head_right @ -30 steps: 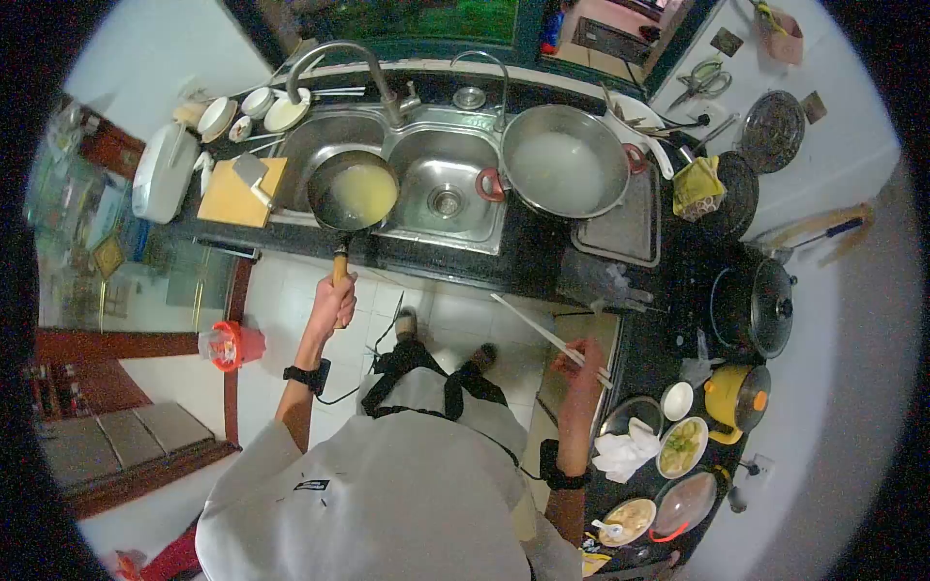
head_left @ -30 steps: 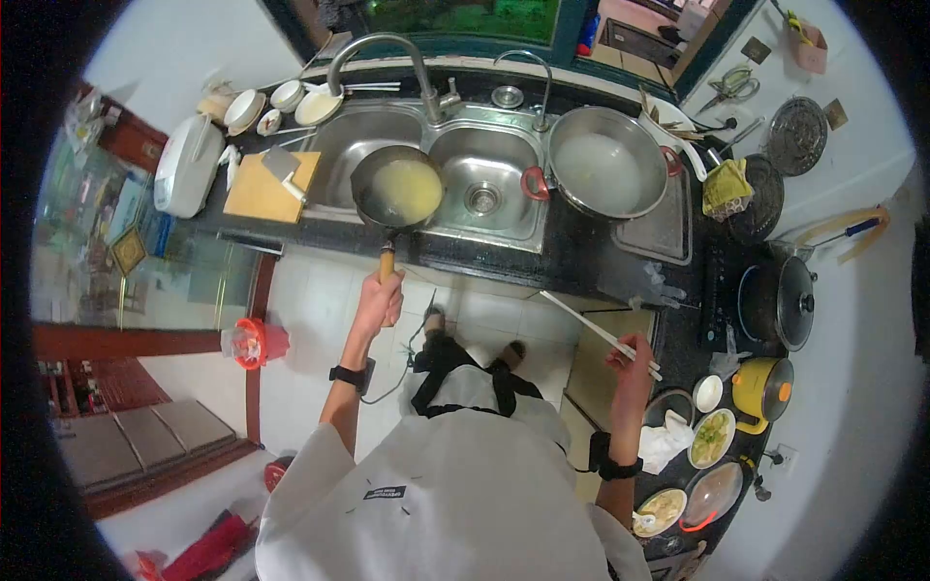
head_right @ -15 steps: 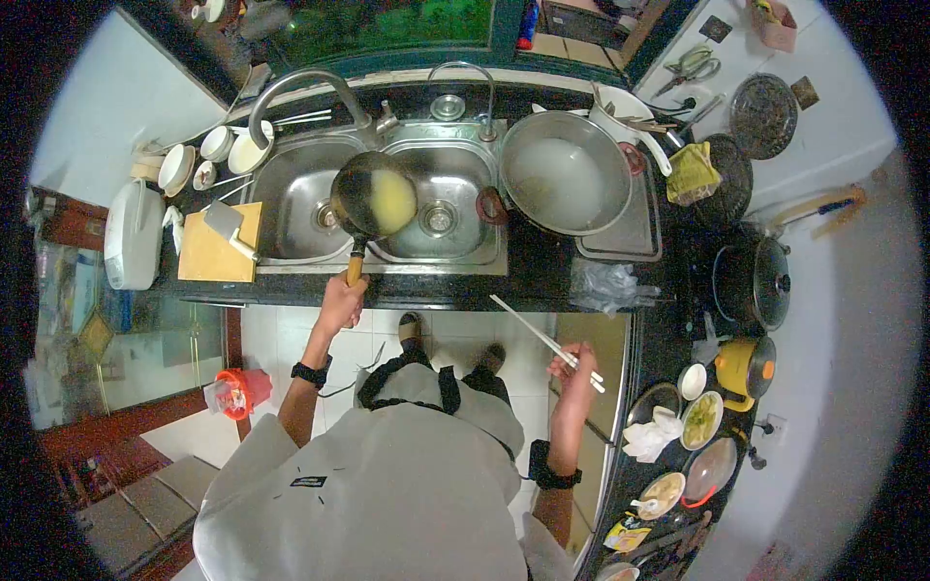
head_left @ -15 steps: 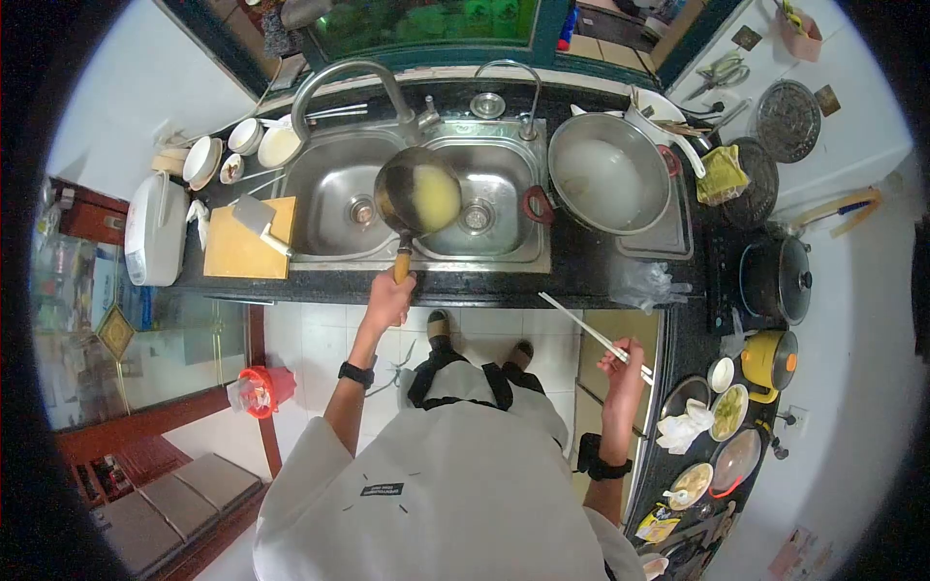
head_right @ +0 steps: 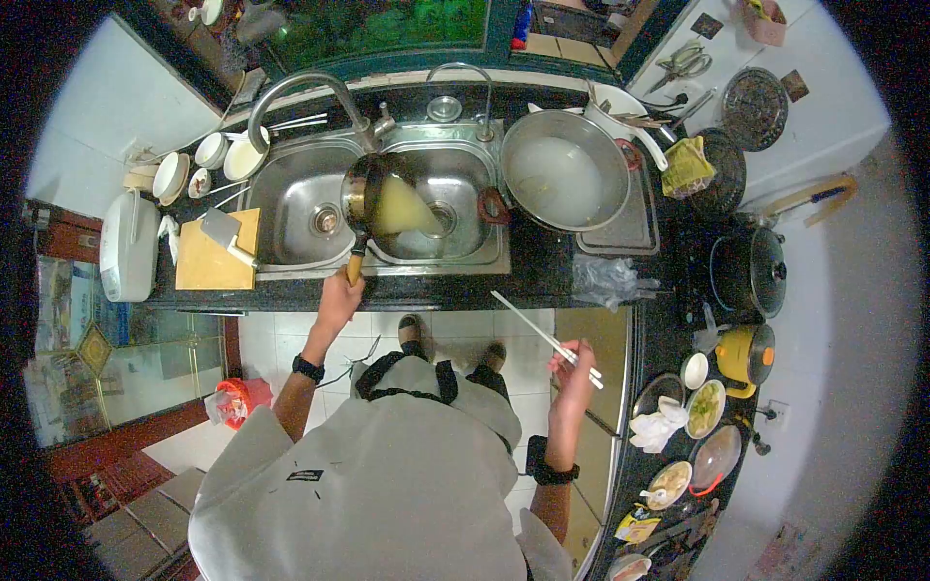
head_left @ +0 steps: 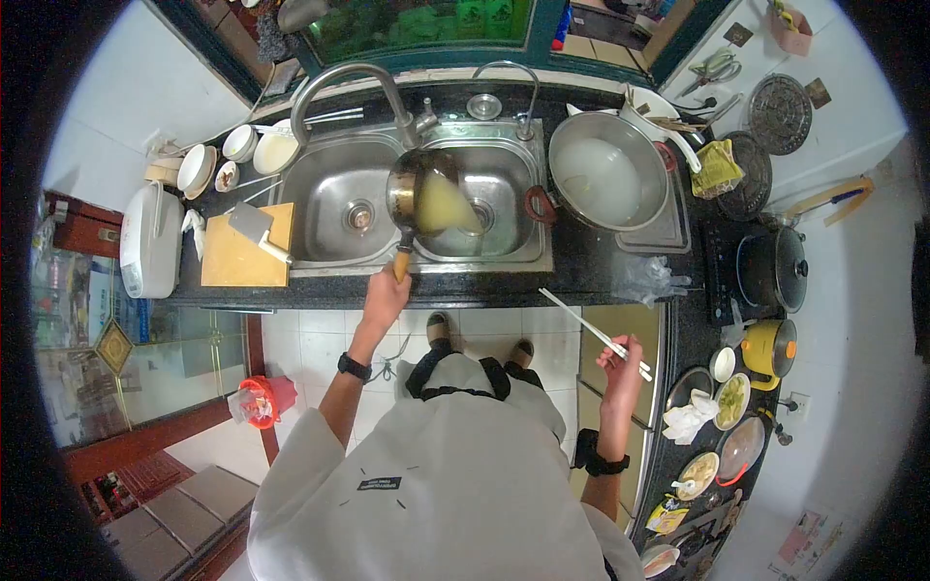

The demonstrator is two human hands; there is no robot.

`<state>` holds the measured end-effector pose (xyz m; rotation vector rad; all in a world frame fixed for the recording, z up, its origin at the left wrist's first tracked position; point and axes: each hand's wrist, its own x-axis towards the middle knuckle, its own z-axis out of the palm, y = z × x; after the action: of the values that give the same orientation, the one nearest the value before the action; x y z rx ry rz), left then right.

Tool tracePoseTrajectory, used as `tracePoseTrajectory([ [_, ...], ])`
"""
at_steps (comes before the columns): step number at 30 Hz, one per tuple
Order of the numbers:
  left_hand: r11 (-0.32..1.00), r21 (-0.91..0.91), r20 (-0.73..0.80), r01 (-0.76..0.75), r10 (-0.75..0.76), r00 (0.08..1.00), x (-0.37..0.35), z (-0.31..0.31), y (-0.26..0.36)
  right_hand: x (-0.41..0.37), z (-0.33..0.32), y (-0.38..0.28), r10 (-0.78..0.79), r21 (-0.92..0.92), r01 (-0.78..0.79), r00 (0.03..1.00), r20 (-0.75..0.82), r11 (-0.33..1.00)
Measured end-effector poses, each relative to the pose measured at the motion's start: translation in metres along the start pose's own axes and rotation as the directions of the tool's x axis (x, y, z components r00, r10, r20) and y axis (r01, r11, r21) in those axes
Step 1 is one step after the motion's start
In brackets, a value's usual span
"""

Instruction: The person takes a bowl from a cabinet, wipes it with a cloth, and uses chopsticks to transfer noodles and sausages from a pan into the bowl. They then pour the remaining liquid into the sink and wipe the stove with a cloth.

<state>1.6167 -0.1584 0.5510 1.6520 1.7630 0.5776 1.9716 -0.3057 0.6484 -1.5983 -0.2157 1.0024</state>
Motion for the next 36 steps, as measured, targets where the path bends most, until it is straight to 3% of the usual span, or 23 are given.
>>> tracePoseTrajectory([
  [4, 0.995, 0.093, -0.032, 0.037, -0.034, 0.999, -0.004, -0.005, 0.0, -0.005, 0.003, -0.002, -0.01, 0.011, 0.01, 1.0, 0.007, 1.0],
  [15, 0.949, 0.295, -0.161, -0.112, 0.165, 0.973, -0.007, -0.026, 0.004, -0.005, 0.005, 0.008, -0.016, 0.071, 0.013, 0.999, 0.032, 0.997],
  [24, 0.917, 0.328, -0.244, -0.226, 0.313, 0.918, -0.006, -0.033, -0.001, -0.008, -0.001, 0.006, 0.01, 0.066, -0.014, 0.999, 0.052, 0.998],
  [36, 0.915, 0.36, -0.272, -0.183, 0.291, 0.917, -0.007, -0.039, 0.009, -0.008, -0.012, 0.009, 0.001, 0.072, -0.002, 1.0, 0.02, 0.997],
])
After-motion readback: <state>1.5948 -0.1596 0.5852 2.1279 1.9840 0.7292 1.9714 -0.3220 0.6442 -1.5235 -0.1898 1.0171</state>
